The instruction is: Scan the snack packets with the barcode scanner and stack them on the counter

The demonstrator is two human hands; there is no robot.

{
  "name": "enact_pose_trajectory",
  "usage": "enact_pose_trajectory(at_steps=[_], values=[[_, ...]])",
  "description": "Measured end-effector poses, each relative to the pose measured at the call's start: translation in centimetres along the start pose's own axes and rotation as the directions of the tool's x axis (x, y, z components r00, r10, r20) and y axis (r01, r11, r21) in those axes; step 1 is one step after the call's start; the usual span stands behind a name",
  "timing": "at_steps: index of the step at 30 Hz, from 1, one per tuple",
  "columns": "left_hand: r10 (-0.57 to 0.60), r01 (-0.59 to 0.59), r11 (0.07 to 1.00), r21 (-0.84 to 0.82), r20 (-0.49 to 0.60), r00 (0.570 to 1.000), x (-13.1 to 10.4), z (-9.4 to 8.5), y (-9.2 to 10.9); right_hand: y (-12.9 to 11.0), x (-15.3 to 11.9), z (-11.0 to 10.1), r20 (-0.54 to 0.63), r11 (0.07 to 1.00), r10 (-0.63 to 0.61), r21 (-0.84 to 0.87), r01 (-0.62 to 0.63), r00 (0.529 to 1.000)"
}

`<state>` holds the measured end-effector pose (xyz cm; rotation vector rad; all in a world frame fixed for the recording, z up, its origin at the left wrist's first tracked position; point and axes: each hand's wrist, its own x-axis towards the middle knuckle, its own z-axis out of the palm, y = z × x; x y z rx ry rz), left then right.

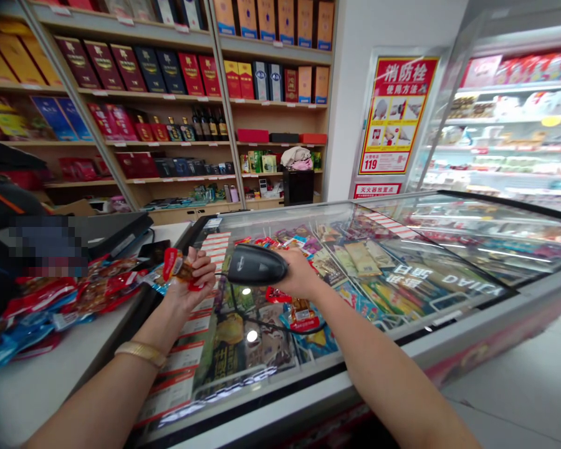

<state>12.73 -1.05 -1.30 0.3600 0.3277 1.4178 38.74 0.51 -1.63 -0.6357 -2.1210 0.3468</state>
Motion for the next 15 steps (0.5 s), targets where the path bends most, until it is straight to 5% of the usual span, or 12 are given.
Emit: enact_pose_trajectory(at_steps=[8, 11, 13, 15], values=[[0.006, -0.005, 0.999, 0.044, -0.008, 1.000, 0.2, -0.2, -0.1, -0.2, 0.0, 0.0, -0.012, 0.999, -0.027, 0.023, 0.027, 1.000], [0.142, -0.104, 0.946, 0.306, -0.106, 0.984, 0.7, 0.1, 0.1, 0.2, -0.1, -0.1, -0.068, 0.999, -0.018, -0.045, 0.015, 0.998], [0.349, -0.208, 0.813, 0.545, -0.170, 0.922, 1.0, 0.4, 0.9, 0.8, -0.2, -0.2, -0.109, 0.994, 0.008, -0.108, -0.020, 0.994], [0.599, -0.285, 0.599, 0.749, -0.182, 0.780, 1.0, 0.8, 2.6, 1.4, -0.3, -0.4, -0.157, 0.988, 0.045, -0.142, -0.067, 0.987]])
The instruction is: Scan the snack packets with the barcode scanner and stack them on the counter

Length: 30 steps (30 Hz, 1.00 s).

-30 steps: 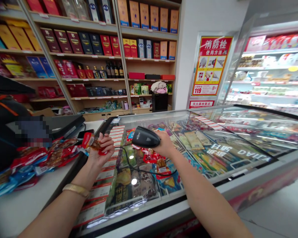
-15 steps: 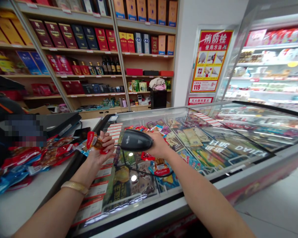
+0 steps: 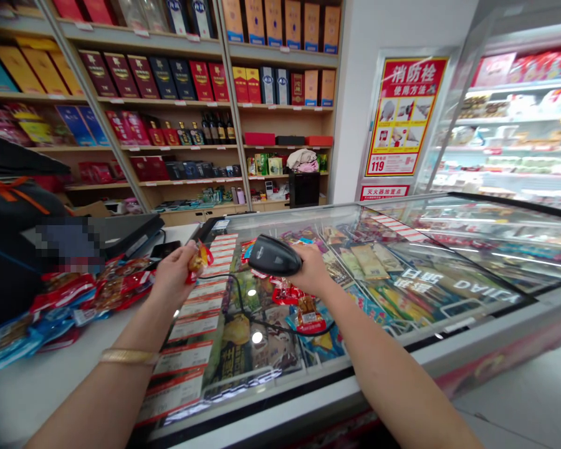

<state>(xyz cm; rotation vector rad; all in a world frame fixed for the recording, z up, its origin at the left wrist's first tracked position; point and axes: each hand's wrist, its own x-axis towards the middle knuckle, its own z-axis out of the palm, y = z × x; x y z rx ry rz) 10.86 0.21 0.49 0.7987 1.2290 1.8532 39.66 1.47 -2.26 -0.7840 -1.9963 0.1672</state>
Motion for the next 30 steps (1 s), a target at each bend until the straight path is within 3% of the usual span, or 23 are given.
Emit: enact_pose_trajectory(at_steps=[2, 5, 6, 9, 12, 14, 15, 17, 19, 20, 22, 24, 25, 28, 30], values=[[0.168, -0.139, 0.976, 0.169, -0.175, 0.970, 1.2, -1.4, 1.8, 0.6, 0.0, -0.2, -0.047, 0.999, 0.044, -0.014, -0.044, 0.998], [0.348, -0.224, 0.893, 0.391, -0.284, 0.893, 3.3, -4.9, 4.9, 1.5, 0.1, -0.5, -0.085, 0.991, 0.104, -0.077, -0.110, 0.991], [0.491, -0.241, 0.732, 0.638, -0.248, 0.835, 4.0, -6.2, 6.0, 1.7, 0.2, -0.7, -0.096, 0.987, 0.114, -0.104, -0.124, 0.989], [0.599, -0.213, 0.568, 0.795, -0.222, 0.769, 6.1, -10.1, 8.5, 2.5, 0.2, -1.1, -0.139, 0.982, 0.112, -0.133, -0.130, 0.984], [0.584, -0.137, 0.391, 0.910, -0.130, 0.801, 8.2, -13.5, 9.6, 3.1, 0.3, -1.2, -0.161, 0.982, 0.119, -0.125, -0.140, 0.980], [0.548, -0.046, 0.331, 0.942, -0.153, 0.823, 9.3, -15.1, 9.5, 3.5, 0.2, -1.2, -0.168, 0.978, 0.128, -0.140, -0.152, 0.977], [0.570, -0.038, 0.318, 0.947, -0.159, 0.806, 9.7, -15.7, 9.2, 3.6, 0.2, -1.2, -0.172, 0.976, 0.130, -0.151, -0.157, 0.976], [0.673, -0.106, 0.288, 0.952, -0.122, 0.729, 9.9, -15.9, 8.4, 3.8, 0.2, -1.2, -0.178, 0.970, 0.134, -0.176, -0.166, 0.975], [0.760, -0.215, 0.217, 0.952, -0.027, 0.650, 9.6, -14.8, 7.4, 4.0, 0.1, -1.2, -0.190, 0.962, 0.145, -0.202, -0.183, 0.971], [0.769, -0.270, 0.172, 0.947, 0.042, 0.638, 9.2, -13.8, 6.8, 4.0, 0.1, -1.2, -0.199, 0.956, 0.152, -0.218, -0.195, 0.968], [0.708, -0.378, 0.084, 0.922, 0.211, 0.674, 8.4, -11.1, 5.1, 4.0, 0.1, -1.2, -0.212, 0.943, 0.167, -0.251, -0.219, 0.963], [0.539, -0.510, 0.047, 0.859, 0.408, 0.737, 7.6, -7.7, 2.9, 4.0, 0.1, -1.2, -0.211, 0.931, 0.177, -0.280, -0.233, 0.961], [0.474, -0.561, 0.040, 0.827, 0.478, 0.739, 7.3, -6.0, 1.6, 4.0, 0.1, -1.2, -0.209, 0.928, 0.177, -0.291, -0.234, 0.962], [0.201, -0.721, 0.003, 0.693, 0.706, 0.679, 6.7, -1.3, -2.5, 4.0, 0.0, -1.1, -0.206, 0.927, 0.162, -0.303, -0.220, 0.965], [0.102, -0.755, -0.001, 0.655, 0.751, 0.652, 6.7, 1.2, -4.7, 4.2, 0.0, -1.0, -0.208, 0.927, 0.154, -0.309, -0.214, 0.966]])
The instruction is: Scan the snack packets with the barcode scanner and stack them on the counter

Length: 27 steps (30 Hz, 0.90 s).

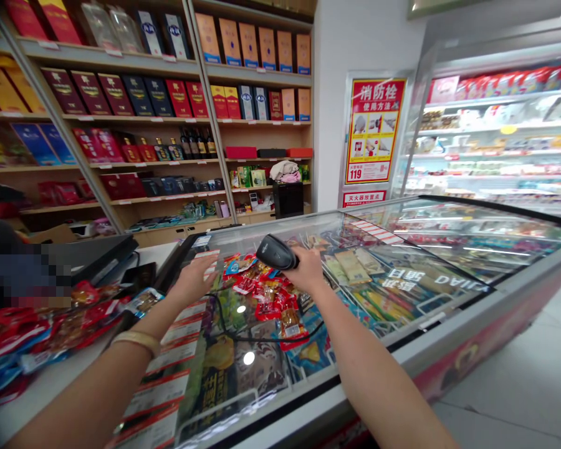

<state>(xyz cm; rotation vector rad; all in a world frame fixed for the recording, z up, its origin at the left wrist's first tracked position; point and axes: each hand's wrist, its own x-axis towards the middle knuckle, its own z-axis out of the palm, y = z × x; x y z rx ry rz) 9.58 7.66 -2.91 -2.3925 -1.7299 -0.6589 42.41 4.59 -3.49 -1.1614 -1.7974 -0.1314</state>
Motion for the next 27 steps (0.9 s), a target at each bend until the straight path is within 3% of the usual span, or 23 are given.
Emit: enact_pose_trajectory(at_steps=[3, 7, 12, 17, 23, 27], values=[[0.005, -0.004, 1.000, -0.011, 0.070, 0.998, 2.2, 2.3, 1.4, 0.2, -0.1, 0.3, 0.014, 1.000, 0.008, -0.019, -0.008, 1.000], [0.001, 0.005, 0.999, -0.036, 0.177, 0.984, 3.7, 3.2, 2.2, 0.3, -0.2, 0.6, 0.071, 0.999, 0.029, -0.017, -0.028, 0.997], [-0.015, 0.041, 0.990, -0.137, 0.181, 0.983, 2.8, 2.3, 3.0, -0.1, -0.2, 0.6, 0.102, 0.999, 0.046, -0.024, -0.044, 0.994], [-0.162, 0.178, 0.922, -0.344, 0.074, 0.984, 0.4, 0.6, 3.0, -0.4, -0.2, 0.6, 0.102, 0.998, 0.045, -0.037, -0.041, 0.994], [-0.412, 0.352, 0.696, -0.626, 0.054, 0.910, -2.7, -1.4, 2.8, -0.5, -0.3, 0.6, 0.091, 0.997, 0.047, -0.070, -0.041, 0.995], [-0.563, 0.344, 0.372, -0.862, 0.085, 0.822, -4.8, -2.9, 4.0, -0.8, -0.3, 0.4, 0.080, 0.997, 0.054, -0.057, -0.050, 0.995]])
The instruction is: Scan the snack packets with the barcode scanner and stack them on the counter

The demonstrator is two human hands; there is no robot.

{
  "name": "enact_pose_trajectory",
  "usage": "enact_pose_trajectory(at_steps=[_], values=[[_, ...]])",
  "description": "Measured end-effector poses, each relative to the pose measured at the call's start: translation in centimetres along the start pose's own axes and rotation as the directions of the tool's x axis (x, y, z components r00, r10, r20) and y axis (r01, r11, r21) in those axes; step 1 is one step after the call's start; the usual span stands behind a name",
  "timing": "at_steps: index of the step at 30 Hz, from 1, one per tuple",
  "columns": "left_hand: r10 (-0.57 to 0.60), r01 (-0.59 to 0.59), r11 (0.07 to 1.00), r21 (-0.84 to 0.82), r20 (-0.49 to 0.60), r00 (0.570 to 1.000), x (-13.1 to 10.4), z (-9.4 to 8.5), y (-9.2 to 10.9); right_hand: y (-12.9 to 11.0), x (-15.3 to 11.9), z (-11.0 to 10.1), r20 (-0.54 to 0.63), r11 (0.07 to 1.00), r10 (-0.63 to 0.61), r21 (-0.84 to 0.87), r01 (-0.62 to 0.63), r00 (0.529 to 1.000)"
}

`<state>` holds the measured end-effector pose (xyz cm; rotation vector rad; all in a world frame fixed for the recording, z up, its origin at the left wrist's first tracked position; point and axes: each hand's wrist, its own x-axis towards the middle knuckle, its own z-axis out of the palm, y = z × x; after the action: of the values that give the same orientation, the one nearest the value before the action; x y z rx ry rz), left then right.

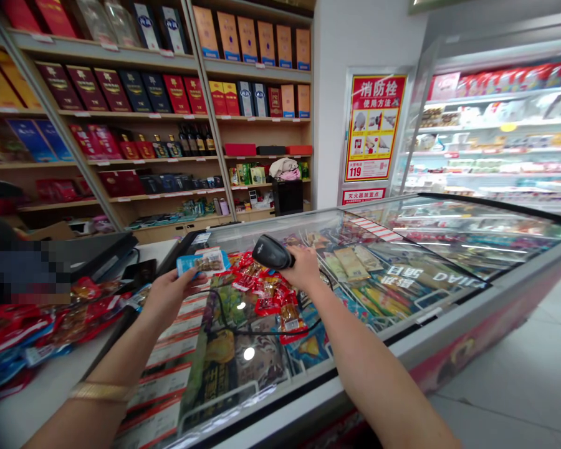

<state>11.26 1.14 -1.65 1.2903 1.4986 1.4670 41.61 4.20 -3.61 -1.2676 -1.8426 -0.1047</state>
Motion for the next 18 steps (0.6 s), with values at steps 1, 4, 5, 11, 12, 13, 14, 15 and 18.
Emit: enact_pose_trajectory(at_steps=[1, 4, 5, 11, 12, 13, 14, 15, 18], values=[[-0.023, 0.021, 0.995, -0.098, -0.023, 0.999, -0.6, 0.0, 0.2, -0.1, 0.0, -0.1, 0.006, 1.000, -0.008, 0.022, 0.007, 1.000], [0.008, -0.021, 0.973, -0.230, -0.058, 0.998, -1.8, 0.2, 0.7, -0.4, 0.0, -0.2, 0.050, 0.990, -0.061, 0.131, 0.054, 0.997], [0.034, -0.050, 0.970, -0.237, -0.069, 0.997, -2.1, 0.4, 0.7, -0.5, 0.0, -0.2, 0.064, 0.982, -0.086, 0.172, 0.074, 0.994], [0.161, -0.161, 0.986, -0.037, -0.003, 0.987, -2.6, 1.3, 0.2, -1.4, -0.2, -0.2, 0.099, 0.943, -0.197, 0.293, 0.161, 0.975], [0.177, -0.177, 0.984, 0.003, 0.010, 0.984, -2.6, 1.4, 0.2, -1.5, -0.2, -0.2, 0.104, 0.938, -0.207, 0.303, 0.167, 0.973], [0.191, -0.192, 0.981, 0.034, 0.018, 0.981, -2.6, 1.5, 0.2, -1.6, -0.3, -0.2, 0.110, 0.935, -0.215, 0.311, 0.171, 0.971], [0.204, -0.205, 0.977, 0.057, 0.025, 0.979, -2.7, 1.5, 0.2, -1.6, -0.3, -0.2, 0.116, 0.934, -0.218, 0.314, 0.172, 0.969], [0.214, -0.216, 0.974, 0.073, 0.032, 0.976, -2.7, 1.6, 0.2, -1.7, -0.3, -0.3, 0.123, 0.935, -0.218, 0.311, 0.171, 0.968], [0.236, -0.239, 0.966, 0.099, 0.041, 0.971, -2.8, 1.6, 0.2, -1.7, -0.3, -0.4, 0.134, 0.938, -0.216, 0.302, 0.168, 0.967]])
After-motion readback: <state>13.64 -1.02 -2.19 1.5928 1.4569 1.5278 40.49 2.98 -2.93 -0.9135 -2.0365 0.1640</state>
